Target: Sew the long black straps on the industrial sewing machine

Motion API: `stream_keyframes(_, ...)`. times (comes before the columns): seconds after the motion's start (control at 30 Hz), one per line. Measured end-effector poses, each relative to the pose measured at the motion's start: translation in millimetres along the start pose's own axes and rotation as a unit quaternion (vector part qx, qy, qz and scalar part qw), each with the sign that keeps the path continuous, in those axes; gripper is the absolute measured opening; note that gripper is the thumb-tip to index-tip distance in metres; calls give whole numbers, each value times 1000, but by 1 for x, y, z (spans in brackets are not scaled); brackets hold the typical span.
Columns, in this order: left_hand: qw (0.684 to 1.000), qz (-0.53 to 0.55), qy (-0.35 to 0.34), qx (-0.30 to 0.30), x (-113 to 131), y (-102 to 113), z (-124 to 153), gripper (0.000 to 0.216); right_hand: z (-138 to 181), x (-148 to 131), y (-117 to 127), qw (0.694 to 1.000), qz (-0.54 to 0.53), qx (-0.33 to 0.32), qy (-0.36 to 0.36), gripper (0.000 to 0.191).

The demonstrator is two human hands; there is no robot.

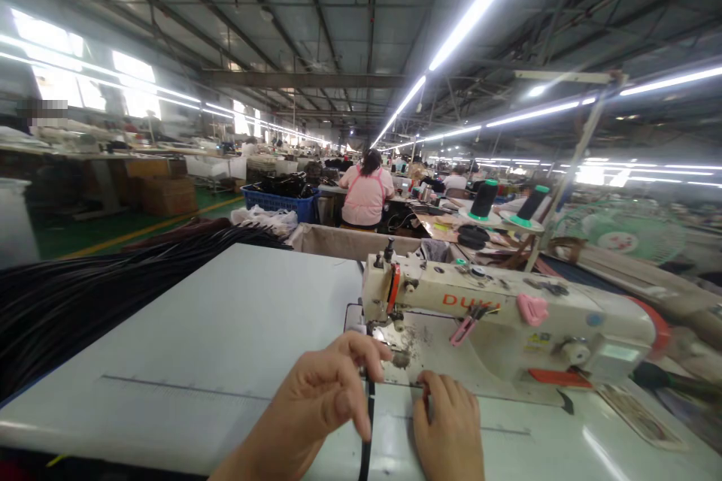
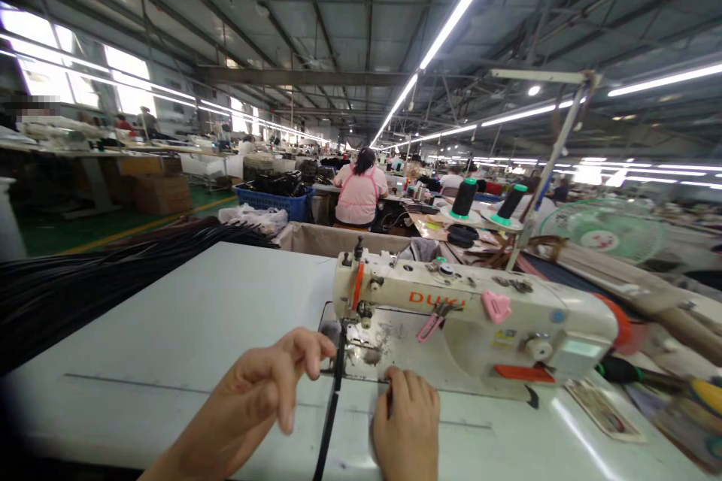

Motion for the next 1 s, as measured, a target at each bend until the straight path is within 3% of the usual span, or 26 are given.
stream_keyframes(0.1, 996, 84, -9, 17, 16, -9, -14, 26, -2, -1, 2, 1000, -1, 6, -3, 21)
stream_keyframes(0.23, 968, 240, 36, 58, 6, 0, -31, 66, -6, -6, 8, 1000, 0, 15, 4, 19)
stream_keyframes(0.53, 934, 326, 34, 145, -17, 47, -34, 76, -10, -10, 15, 1000, -6, 26, 17, 15)
stream_keyframes(0.67, 921, 335, 20, 196, -20, 69, -33, 72, -7, -8, 18, 999, -11, 46, 8, 13)
stream_keyframes(0.8, 934, 291, 9, 205, -21, 101, -16, 63, -2, -7, 21, 997, -27, 64, 14, 15)
stream_keyframes(0.9, 940, 244, -9, 237, -20, 131, 1, 76, 2, -7, 20, 997, -36, 63, 30, 20)
stream_keyframes(1.0, 939, 197, 1, 281, -23, 143, 10, 82, 4, -9, 17, 997, -39, 44, 57, 27)
Point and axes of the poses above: each hand's wrist, its own z-axis away from the middle knuckle, its own y-axis out of the back of the hand, x = y × z, the point moved 8 cm from there along -z, towards the middle knuckle, and after that the axes turned 4 degrees about x, right-handed, at the moved point
